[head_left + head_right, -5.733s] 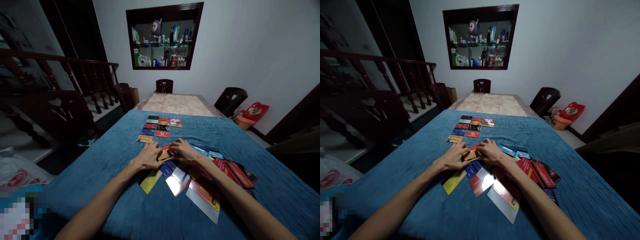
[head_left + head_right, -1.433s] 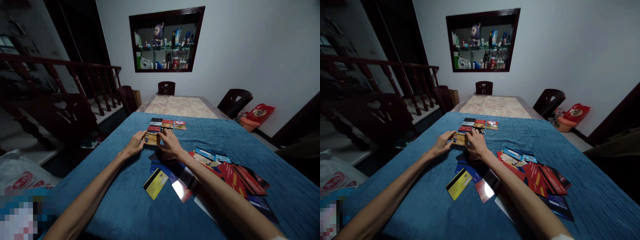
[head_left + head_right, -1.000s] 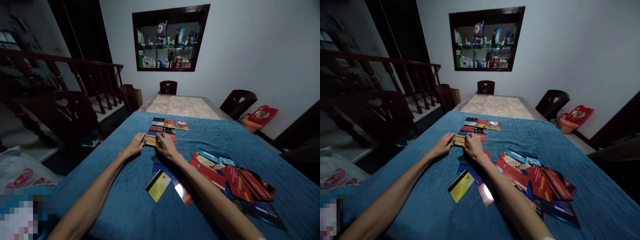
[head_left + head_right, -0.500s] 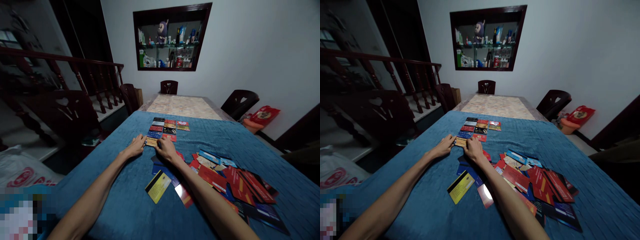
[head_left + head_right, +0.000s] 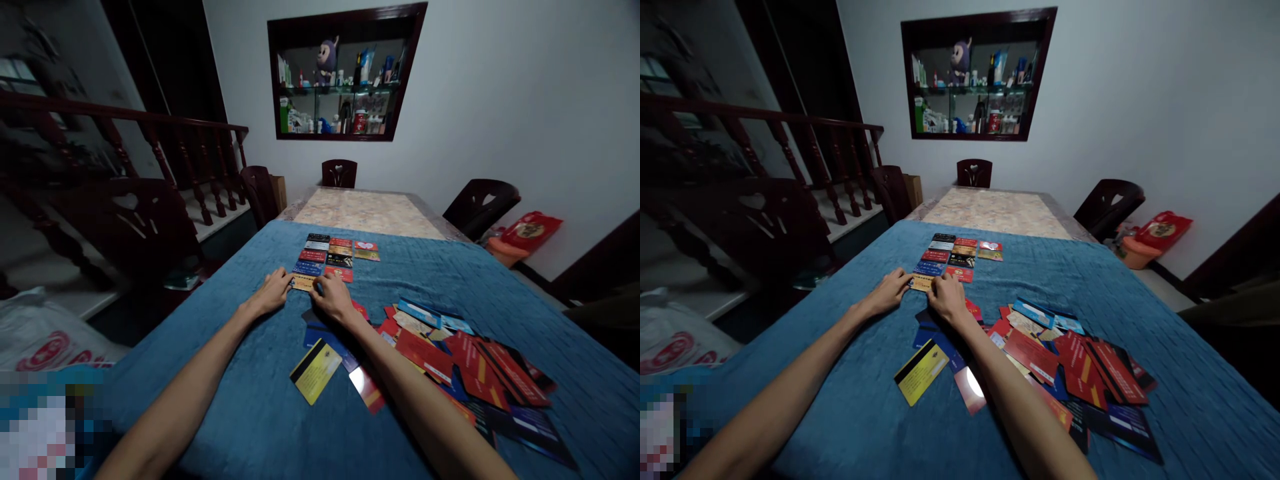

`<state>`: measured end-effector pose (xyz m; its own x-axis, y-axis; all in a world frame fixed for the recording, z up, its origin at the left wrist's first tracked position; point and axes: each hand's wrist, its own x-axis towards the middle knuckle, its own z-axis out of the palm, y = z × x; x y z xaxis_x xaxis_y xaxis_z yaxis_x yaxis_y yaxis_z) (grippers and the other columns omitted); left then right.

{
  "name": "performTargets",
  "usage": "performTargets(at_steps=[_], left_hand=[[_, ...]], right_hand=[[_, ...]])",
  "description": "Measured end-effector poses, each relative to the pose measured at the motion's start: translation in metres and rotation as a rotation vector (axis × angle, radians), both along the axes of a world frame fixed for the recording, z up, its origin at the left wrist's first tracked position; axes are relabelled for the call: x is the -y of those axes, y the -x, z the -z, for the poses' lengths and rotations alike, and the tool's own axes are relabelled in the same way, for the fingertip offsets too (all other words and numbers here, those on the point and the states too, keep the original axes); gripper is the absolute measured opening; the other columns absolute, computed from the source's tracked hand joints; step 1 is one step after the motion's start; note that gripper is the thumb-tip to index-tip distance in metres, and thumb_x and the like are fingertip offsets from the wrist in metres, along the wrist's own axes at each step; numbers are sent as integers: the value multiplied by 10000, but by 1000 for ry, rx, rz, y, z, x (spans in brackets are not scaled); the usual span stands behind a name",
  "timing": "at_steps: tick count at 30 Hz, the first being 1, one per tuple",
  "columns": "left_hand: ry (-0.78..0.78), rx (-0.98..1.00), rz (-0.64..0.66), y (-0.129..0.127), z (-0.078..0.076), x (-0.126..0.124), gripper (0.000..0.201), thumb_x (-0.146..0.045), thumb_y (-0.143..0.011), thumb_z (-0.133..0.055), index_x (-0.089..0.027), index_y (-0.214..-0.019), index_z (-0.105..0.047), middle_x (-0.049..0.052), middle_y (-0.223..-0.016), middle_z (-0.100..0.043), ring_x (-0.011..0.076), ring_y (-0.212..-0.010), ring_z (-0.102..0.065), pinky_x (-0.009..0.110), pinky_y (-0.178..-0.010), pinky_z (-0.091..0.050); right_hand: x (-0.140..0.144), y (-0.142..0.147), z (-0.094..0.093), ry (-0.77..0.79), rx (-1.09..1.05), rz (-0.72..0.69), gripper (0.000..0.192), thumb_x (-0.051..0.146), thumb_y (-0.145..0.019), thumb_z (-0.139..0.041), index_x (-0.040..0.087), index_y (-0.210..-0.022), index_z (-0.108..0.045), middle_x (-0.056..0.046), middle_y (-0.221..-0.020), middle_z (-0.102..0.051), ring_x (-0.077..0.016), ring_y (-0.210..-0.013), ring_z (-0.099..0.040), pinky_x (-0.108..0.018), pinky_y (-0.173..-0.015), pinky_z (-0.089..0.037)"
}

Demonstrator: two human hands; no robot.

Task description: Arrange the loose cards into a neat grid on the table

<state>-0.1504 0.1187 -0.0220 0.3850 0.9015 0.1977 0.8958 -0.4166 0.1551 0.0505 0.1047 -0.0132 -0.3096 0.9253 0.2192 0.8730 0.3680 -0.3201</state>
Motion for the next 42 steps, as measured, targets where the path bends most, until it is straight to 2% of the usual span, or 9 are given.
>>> performTargets(at_steps=[11, 19, 25, 31, 36, 42], left_hand=[[-103, 64, 0, 1, 8, -4, 292, -160, -898, -485, -168, -1129, -663, 101, -1004, -592, 228, -942, -580, 365, -891, -484], [-105, 160, 20, 1, 6, 0, 342, -149, -880, -473, -159, -1173, -649, 108, -1006, -609, 242, -966, -588, 389, -934, -491], [-106, 168, 21, 1, 1, 4, 340, -138, -862, -475, -140, -1154, -648, 104, -990, -601, 232, -949, -592, 374, -945, -496], [-107, 129, 21, -2, -7, 11, 351, -121, -864, -468, -136, -1172, -636, 110, -1035, -600, 230, -973, -597, 364, -933, -496], [-139, 39, 27, -10, -18, 23, 224, -150, -888, -474, -145, -984, -677, 106, -974, -616, 236, -914, -604, 371, -868, -491], [-138, 52, 136, -26, -33, 45, 190, -142, -876, -492, -155, -860, -680, 88, -899, -643, 213, -865, -605, 343, -830, -479]], right_hand=[[0, -1, -1, 14, -9, 10, 239, 320, -916, -553, 202, -1075, -687, -107, -1120, -647, -245, -1073, -537, -317, -874, -402], [7, -1, -17, -9, 43, -2, 319, 309, -930, -512, 206, -1192, -661, -117, -1192, -636, -273, -1120, -514, -358, -883, -420], [11, 0, -34, -33, 48, -46, 269, 276, -923, -520, 223, -1117, -699, -86, -1175, -659, -264, -1105, -497, -362, -907, -399], [17, 1, -45, -50, 64, -100, 248, 220, -914, -508, 220, -1014, -734, -75, -1091, -693, -256, -1044, -514, -346, -864, -396], [24, -9, -52, -65, 46, -248, 224, 182, -895, -542, 223, -992, -739, -67, -1071, -698, -238, -1024, -520, -341, -871, -390], [50, -35, -47, -30, -11, -578, 216, 183, -862, -597, 234, -1024, -729, -49, -1022, -700, -216, -1012, -529, -369, -941, -372]])
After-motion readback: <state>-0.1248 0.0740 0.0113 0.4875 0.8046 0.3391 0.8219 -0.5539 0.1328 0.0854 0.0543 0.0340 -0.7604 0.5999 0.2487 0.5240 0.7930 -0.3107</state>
